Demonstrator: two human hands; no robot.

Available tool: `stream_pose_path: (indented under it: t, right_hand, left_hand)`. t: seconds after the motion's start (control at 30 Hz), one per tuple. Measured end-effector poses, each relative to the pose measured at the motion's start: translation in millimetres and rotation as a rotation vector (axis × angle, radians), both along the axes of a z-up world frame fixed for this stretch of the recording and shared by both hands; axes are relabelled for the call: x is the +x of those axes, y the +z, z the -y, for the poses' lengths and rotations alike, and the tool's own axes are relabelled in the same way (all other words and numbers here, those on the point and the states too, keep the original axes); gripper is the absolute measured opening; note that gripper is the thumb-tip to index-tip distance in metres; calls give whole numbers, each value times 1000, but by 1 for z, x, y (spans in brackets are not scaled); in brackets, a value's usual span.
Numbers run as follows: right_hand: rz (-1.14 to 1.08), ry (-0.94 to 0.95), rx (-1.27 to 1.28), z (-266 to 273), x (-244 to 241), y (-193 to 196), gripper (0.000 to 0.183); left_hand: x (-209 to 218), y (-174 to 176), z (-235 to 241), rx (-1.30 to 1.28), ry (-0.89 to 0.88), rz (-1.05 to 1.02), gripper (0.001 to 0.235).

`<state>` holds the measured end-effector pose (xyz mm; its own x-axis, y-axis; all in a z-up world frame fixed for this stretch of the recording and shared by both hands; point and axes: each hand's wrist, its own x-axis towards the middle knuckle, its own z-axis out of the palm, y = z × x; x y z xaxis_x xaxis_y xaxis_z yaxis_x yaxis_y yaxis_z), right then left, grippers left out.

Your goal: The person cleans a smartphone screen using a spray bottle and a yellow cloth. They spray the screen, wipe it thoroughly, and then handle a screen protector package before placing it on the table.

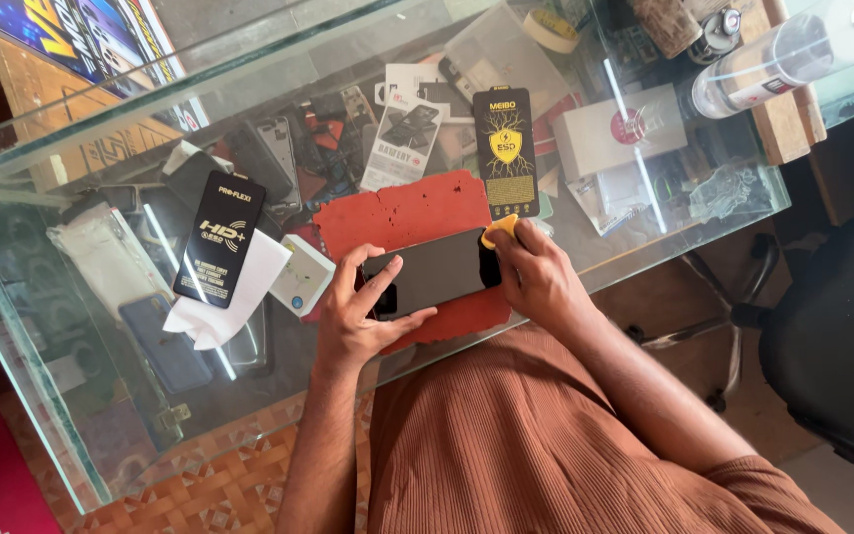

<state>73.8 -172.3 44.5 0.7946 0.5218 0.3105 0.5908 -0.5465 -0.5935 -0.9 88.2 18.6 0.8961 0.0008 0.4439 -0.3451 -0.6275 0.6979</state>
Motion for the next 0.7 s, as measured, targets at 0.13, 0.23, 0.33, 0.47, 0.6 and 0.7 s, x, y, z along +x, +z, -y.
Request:
stream_pose_path:
  t: [0.13, 0.23, 0.33, 0.47, 0.6, 0.7]
  right_hand:
    - [-73, 11, -62, 9, -18, 8, 34]
    - [-84, 49, -92, 21, -39, 11, 41]
    - [-78, 93, -90, 27, -43, 9, 39]
    - [81, 165, -94, 33, -32, 7, 48]
    - [154, 243, -160, 31, -24, 8, 56]
    - [145, 307, -175, 16, -25, 6, 57]
  left_hand:
    - [0, 1, 0, 15, 6, -8, 74]
    - [0, 1, 0, -27, -10, -46, 72]
    - [5, -1, -1, 75, -19, 13, 72]
    - [9, -1, 1, 174, -14, -37, 73]
    - [10, 1, 1, 168, -10, -66, 73]
    - [11, 2, 0, 159, -2, -66, 73]
